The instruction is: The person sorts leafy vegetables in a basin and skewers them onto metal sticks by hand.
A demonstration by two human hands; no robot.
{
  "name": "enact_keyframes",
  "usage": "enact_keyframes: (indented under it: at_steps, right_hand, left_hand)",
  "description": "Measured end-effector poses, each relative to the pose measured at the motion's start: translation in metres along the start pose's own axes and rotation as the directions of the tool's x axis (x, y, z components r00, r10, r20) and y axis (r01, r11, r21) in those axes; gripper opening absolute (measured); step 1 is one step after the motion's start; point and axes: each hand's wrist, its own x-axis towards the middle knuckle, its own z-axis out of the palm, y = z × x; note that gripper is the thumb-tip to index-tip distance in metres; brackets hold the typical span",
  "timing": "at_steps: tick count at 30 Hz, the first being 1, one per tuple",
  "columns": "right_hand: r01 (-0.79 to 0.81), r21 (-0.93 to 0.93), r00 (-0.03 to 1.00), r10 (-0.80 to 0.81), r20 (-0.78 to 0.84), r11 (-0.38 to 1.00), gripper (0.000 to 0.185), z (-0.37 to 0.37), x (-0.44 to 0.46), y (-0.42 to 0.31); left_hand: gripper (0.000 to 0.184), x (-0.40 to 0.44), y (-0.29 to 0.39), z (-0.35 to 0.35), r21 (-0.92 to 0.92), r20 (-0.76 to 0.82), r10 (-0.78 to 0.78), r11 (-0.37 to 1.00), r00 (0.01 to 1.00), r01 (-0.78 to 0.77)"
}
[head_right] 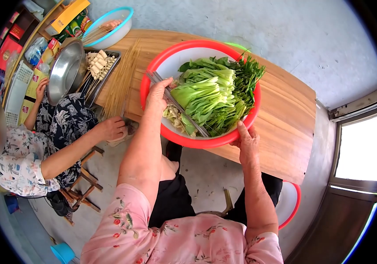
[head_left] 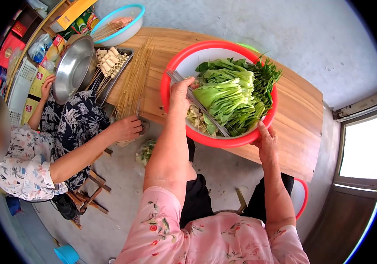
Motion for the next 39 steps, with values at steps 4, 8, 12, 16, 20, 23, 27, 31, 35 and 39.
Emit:
enact_keyframes:
  at_steps: [4,8,12,16,20,23,27,31,35,39]
  right_hand:
    - [-0.004,0.009,1.0,0.004,-0.002,1.0,0.043,0.0,0.0,0.001]
    - [-0.019,-0.007,1.0,0.019,0.007,1.0,0.043,-0.002,0.001,0.0]
    - [-0.049,0.03,0.999,0.049,0.001,0.998,0.046,0.001,-0.002,-0.004]
    - [0.361,-0.512,0.772,-0.558,-0.305,0.779,0.06,0.014,-0.006,-0.006]
    - [0.634,-0.765,0.615,-0.673,0.411,0.113,0.063,0.06,-0.012,-0.036]
    - [0.716,-0.674,0.535,-0.476,0.698,-0.183,0.065,0.097,0.006,-0.041]
    - [0.695,-0.637,0.517,-0.382,0.766,-0.334,0.069,0.109,0.042,-0.032]
    - [0.663,-0.64,0.549,-0.329,0.768,-0.388,0.065,0.106,0.056,-0.026]
    - [0.675,-0.638,0.539,-0.341,0.77,-0.372,0.064,0.104,0.057,-0.025]
    - [0.656,-0.649,0.565,-0.32,0.761,-0.386,0.064,0.105,0.055,-0.026]
  left_hand:
    - [0.026,0.0,0.001,-0.004,0.015,0.061,-0.032,0.999,0.998,0.031]
    - [0.022,-0.005,0.003,-0.002,-0.042,0.1,-0.049,0.998,0.994,0.053]
    - [0.024,-0.004,0.002,-0.003,-0.022,0.095,0.006,1.0,0.995,-0.004]
    - [0.017,-0.012,0.002,0.001,-0.043,0.042,0.051,0.998,0.998,-0.049]
    - [0.015,-0.014,0.0,0.001,-0.05,0.049,0.087,0.995,0.995,-0.084]
    - [0.017,-0.014,0.0,-0.002,-0.07,0.04,0.087,0.994,0.995,-0.084]
    - [0.02,-0.023,0.0,0.0,-0.123,0.046,0.159,0.981,0.986,-0.153]
    - [0.022,-0.025,0.005,-0.007,-0.134,0.104,0.135,0.984,0.985,-0.121]
    - [0.023,-0.04,0.011,-0.007,-0.181,0.136,0.179,0.971,0.974,-0.153]
    - [0.026,-0.057,0.023,-0.012,-0.279,0.165,0.217,0.946,0.962,-0.165]
